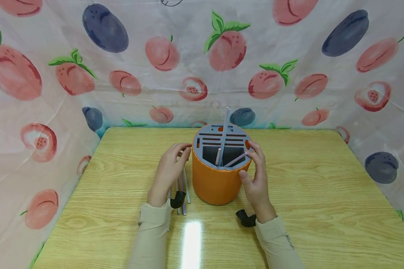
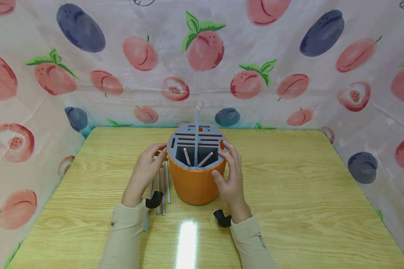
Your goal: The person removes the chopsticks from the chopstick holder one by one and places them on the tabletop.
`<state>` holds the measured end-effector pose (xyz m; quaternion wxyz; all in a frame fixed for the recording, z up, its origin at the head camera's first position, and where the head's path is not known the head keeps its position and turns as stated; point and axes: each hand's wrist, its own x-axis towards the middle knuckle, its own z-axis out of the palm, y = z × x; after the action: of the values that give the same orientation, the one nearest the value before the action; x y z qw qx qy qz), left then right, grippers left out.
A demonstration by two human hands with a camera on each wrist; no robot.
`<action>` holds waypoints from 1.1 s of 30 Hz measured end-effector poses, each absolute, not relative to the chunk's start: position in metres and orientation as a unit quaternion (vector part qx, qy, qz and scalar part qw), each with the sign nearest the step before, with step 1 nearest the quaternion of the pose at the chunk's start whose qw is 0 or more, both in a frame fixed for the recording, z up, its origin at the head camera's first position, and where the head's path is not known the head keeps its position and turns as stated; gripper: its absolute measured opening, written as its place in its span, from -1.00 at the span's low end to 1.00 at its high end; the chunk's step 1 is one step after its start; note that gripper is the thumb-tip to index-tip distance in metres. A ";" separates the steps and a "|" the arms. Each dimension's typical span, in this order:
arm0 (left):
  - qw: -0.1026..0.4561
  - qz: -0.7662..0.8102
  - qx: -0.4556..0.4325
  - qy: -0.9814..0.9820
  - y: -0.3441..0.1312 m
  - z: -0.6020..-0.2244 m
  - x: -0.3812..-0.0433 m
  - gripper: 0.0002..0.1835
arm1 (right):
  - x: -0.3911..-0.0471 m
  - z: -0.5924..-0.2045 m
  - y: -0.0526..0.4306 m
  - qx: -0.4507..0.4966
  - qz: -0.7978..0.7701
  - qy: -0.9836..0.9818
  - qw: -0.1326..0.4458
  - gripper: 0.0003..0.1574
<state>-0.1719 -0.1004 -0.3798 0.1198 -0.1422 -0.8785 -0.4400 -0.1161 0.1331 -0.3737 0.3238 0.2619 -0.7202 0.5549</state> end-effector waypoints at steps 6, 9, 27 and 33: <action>0.127 -0.434 -0.157 -0.878 -0.096 -0.377 -0.170 -0.55 | -0.117 -0.374 0.134 0.265 0.560 -0.716 0.322 -0.25; 0.135 -0.441 -0.156 -0.873 -0.096 -0.376 -0.168 -0.54 | -0.117 -0.375 0.134 0.266 0.561 -0.715 0.321 -0.24; 0.142 -0.466 -0.161 -0.859 -0.094 -0.374 -0.168 -0.55 | -0.118 -0.375 0.133 0.263 0.567 -0.714 0.315 -0.23; 0.139 -0.464 -0.167 -0.859 -0.094 -0.373 -0.167 -0.56 | -0.118 -0.374 0.133 0.262 0.564 -0.715 0.320 -0.22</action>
<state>-0.1672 -0.0939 -0.3731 0.1393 -0.1665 -0.8586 -0.4643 -0.1176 0.1331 -0.3744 0.3201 0.2624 -0.7149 0.5636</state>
